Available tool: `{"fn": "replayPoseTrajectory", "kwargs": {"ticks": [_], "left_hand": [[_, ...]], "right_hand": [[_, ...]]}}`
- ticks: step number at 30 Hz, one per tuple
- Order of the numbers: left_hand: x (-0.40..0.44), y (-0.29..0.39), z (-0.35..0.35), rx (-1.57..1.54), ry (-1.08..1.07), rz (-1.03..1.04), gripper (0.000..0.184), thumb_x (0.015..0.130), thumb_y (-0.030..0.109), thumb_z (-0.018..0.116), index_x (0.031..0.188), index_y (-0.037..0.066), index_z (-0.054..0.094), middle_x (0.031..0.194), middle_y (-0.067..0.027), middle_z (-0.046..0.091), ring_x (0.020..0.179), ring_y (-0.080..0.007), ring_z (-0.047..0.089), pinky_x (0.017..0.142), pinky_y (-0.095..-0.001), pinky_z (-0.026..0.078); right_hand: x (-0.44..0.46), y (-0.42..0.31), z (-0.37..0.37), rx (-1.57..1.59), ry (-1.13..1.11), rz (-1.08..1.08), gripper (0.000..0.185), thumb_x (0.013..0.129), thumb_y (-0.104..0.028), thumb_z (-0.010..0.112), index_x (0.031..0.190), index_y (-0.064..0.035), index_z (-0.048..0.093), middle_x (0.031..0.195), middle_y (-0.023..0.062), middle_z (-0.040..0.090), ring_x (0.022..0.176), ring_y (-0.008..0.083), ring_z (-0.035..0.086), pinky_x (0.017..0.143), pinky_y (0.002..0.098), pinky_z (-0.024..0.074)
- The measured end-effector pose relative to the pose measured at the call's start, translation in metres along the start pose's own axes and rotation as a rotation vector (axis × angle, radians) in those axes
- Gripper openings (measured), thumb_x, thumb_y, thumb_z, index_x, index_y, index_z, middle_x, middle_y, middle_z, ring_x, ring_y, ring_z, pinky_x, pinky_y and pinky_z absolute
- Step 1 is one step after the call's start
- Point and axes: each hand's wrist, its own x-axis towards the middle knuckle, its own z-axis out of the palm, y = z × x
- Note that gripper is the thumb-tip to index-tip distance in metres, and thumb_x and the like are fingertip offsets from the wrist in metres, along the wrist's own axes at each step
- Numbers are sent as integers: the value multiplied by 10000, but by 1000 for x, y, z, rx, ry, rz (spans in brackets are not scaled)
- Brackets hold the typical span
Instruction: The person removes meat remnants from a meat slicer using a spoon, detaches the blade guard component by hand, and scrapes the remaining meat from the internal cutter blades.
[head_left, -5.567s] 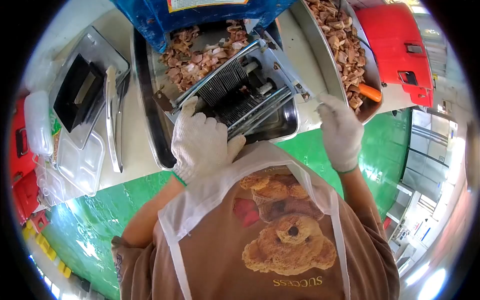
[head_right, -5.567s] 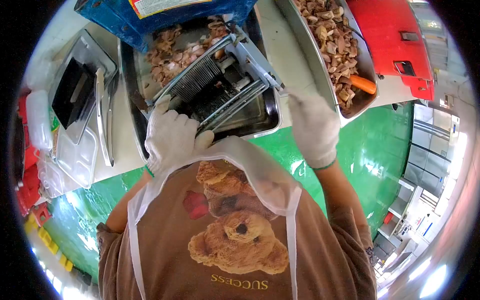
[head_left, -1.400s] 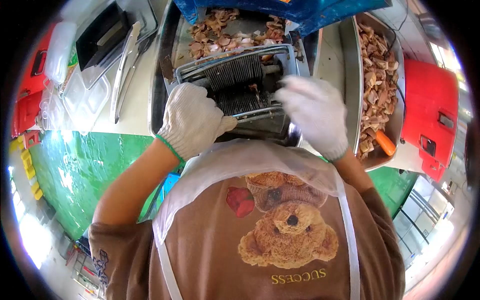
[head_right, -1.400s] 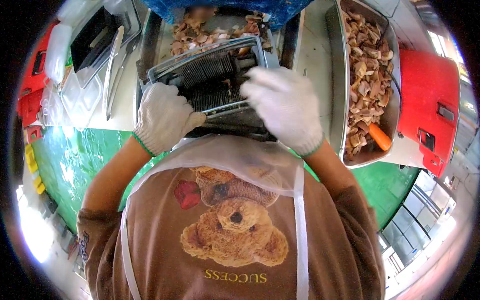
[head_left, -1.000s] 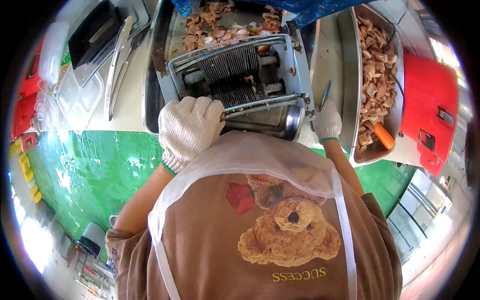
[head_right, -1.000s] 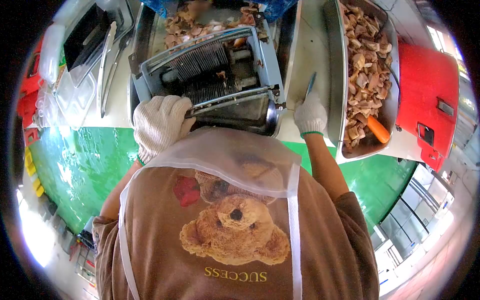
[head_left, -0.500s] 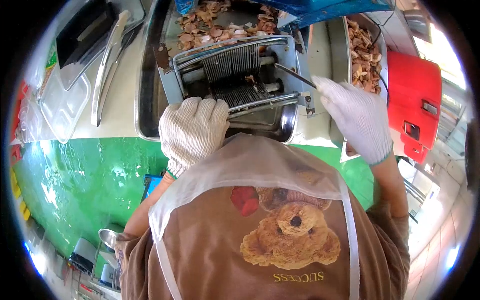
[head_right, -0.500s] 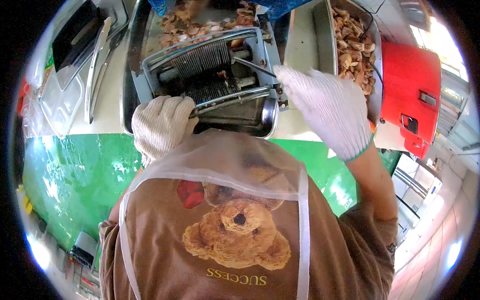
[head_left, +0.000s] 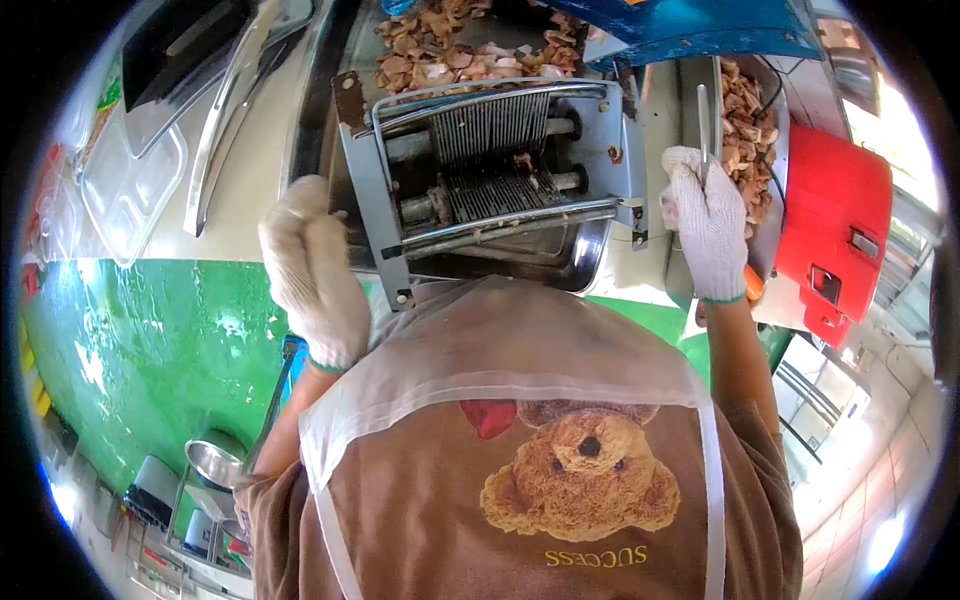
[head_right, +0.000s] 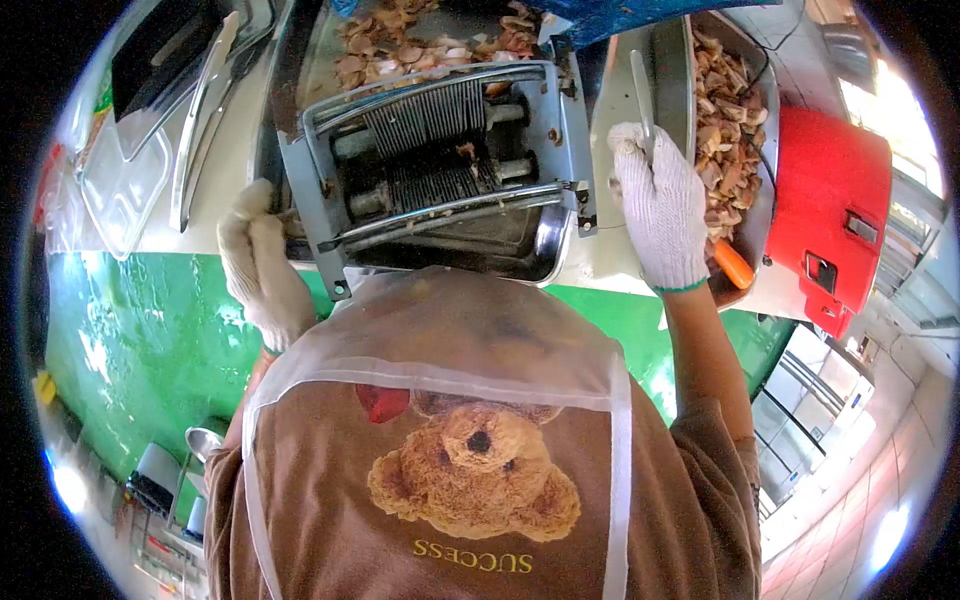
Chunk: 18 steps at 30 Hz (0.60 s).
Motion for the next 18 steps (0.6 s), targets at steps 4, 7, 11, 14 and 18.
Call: {"fn": "replayPoseTrajectory", "kwargs": {"ticks": [4, 7, 11, 14, 18], "left_hand": [[21, -25, -5, -162, 9, -458, 250, 1016, 137, 519, 1214, 19, 614, 1167, -95, 618, 975, -178, 624, 856, -320, 524], [23, -33, -2, -217, -34, -554, 267, 1029, 177, 503, 1231, 37, 608, 1203, -81, 615, 1059, -182, 623, 876, -336, 530], [27, -26, 1, -310, 8, -607, 254, 1025, 134, 500, 1228, 18, 598, 1217, -123, 614, 1100, -227, 640, 892, -366, 575], [28, -34, -3, -343, 29, -516, 250, 1024, 100, 475, 1225, 6, 591, 1213, -149, 606, 1095, -252, 646, 841, -367, 618], [36, -47, -9, -319, -106, -496, 244, 1025, 91, 469, 1223, 6, 583, 1206, -141, 603, 1042, -231, 657, 814, -354, 618]], "right_hand": [[11, 9, 21, 22, 8, -80, 254, 1024, -211, 563, 1166, -17, 643, 845, 61, 640, 737, 110, 561, 677, 281, 485], [16, 17, 37, 33, 66, -169, 264, 1020, -213, 572, 1172, -7, 635, 841, 80, 637, 738, 122, 567, 689, 289, 486], [18, 6, 40, -61, 23, 9, 333, 1022, -274, 541, 1211, -16, 630, 858, 125, 642, 774, 169, 584, 755, 336, 496], [19, 8, 42, -148, 63, -59, 410, 1021, -300, 531, 1272, 18, 600, 899, 120, 634, 806, 173, 585, 789, 327, 497], [12, -12, 51, 42, 109, 114, 377, 1032, -324, 516, 1205, -7, 625, 784, 37, 529, 683, 89, 501, 599, 262, 469]]}}
